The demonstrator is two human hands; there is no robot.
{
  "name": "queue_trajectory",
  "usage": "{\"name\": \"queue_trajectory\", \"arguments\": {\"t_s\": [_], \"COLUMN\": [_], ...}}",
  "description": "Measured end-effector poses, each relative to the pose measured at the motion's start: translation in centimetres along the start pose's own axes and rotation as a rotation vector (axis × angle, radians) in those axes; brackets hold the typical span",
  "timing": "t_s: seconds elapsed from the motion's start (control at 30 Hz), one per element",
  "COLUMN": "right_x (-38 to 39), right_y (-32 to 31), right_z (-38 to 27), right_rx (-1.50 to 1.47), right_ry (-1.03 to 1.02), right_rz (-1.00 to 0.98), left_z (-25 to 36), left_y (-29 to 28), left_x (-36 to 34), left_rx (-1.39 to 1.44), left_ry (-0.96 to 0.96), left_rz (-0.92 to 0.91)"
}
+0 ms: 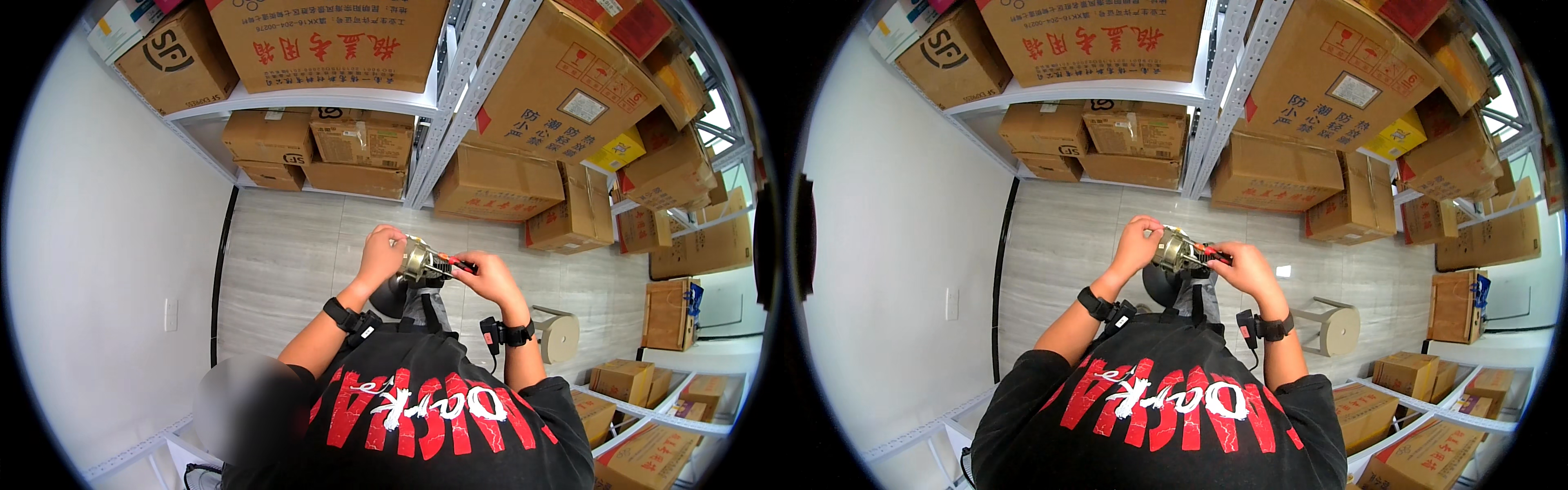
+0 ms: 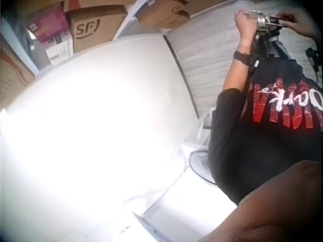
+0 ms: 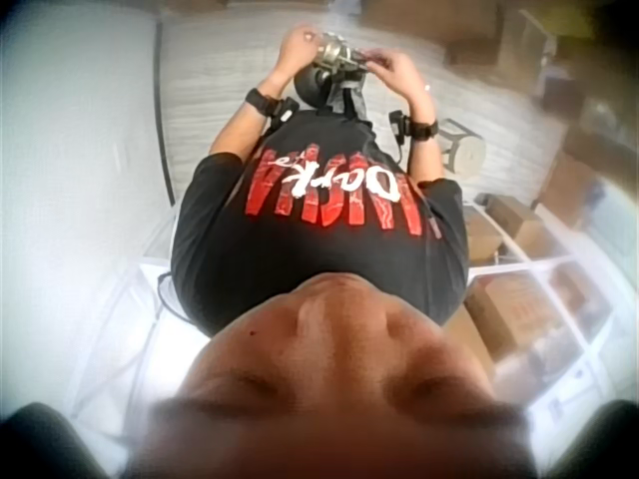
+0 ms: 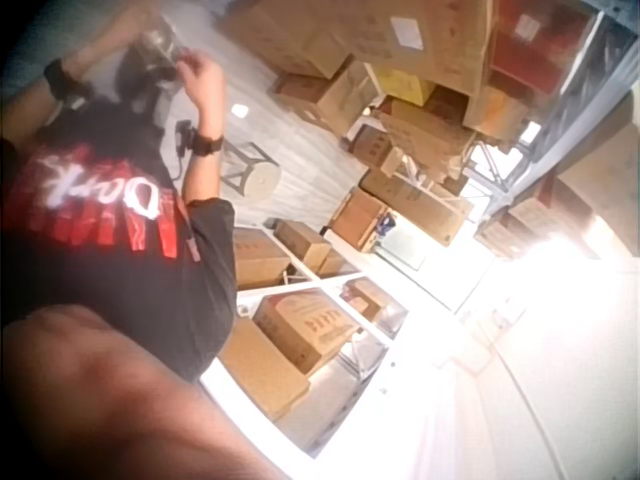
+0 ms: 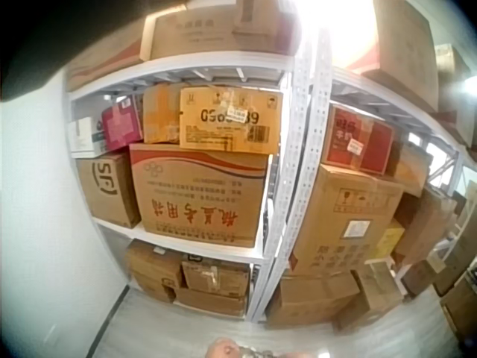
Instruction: The person uses a screwdriver to loosen and tighten screws on a brass-colored electrical component, likely a fan motor. They repeatedly adjust the component, remove and reinsert a small white plastic piece, and manipulate wires while working in a storage room.
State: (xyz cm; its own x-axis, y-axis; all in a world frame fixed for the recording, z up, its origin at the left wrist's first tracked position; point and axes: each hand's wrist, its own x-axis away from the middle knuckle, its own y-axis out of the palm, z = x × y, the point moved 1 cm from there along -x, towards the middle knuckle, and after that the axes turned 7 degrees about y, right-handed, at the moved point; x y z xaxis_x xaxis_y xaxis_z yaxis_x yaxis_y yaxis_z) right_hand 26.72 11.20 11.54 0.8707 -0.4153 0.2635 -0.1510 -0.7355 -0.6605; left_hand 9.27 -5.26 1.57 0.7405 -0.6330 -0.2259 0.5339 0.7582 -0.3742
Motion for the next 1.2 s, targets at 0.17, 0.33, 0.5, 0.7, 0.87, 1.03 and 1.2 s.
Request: {"name": "queue_trajectory", "arguments": {"t_s": [0.17, 0.33, 0.5, 0.7, 0.87, 1.03, 1.2], "right_x": [-0.6, -1.2, -1.4, -0.8, -0.8, -0.1, 0.3], "right_y": [-0.7, -0.8, -0.2, -0.3, 0.3, 0.8, -0.8], "right_z": [-1.3, -0.4, 0.1, 0.4, 0.4, 0.5, 1.0], "right_rx": [0.149, 0.117, 0.069, 0.055, 0.228, 0.121, 0.277], "right_ry": [0.054, -0.077, -0.037, 0.064, 0.046, -0.048, -0.074], "right_rz": [0.080, 0.085, 0.035, 0.030, 0.013, 0.101, 0.208], "left_z": [-0.1, 0.1, 0.3, 0.5, 0.5, 0.4, -0.4], "left_y": [-0.1, -0.1, 0.0, 0.2, 0.0, 0.7, 1.8], "left_x": [0.0, 0.1, 0.2, 0.5, 0.8, 0.7, 1.2], "left_rx": [0.028, 0.031, 0.043, 0.057, 0.048, 0.019, 0.028], "left_ry": [-0.016, -0.015, -0.033, -0.035, -0.037, 0.002, 0.126], "left_rz": [-0.003, 0.006, 0.012, 0.011, 0.017, 0.035, 0.085]}}
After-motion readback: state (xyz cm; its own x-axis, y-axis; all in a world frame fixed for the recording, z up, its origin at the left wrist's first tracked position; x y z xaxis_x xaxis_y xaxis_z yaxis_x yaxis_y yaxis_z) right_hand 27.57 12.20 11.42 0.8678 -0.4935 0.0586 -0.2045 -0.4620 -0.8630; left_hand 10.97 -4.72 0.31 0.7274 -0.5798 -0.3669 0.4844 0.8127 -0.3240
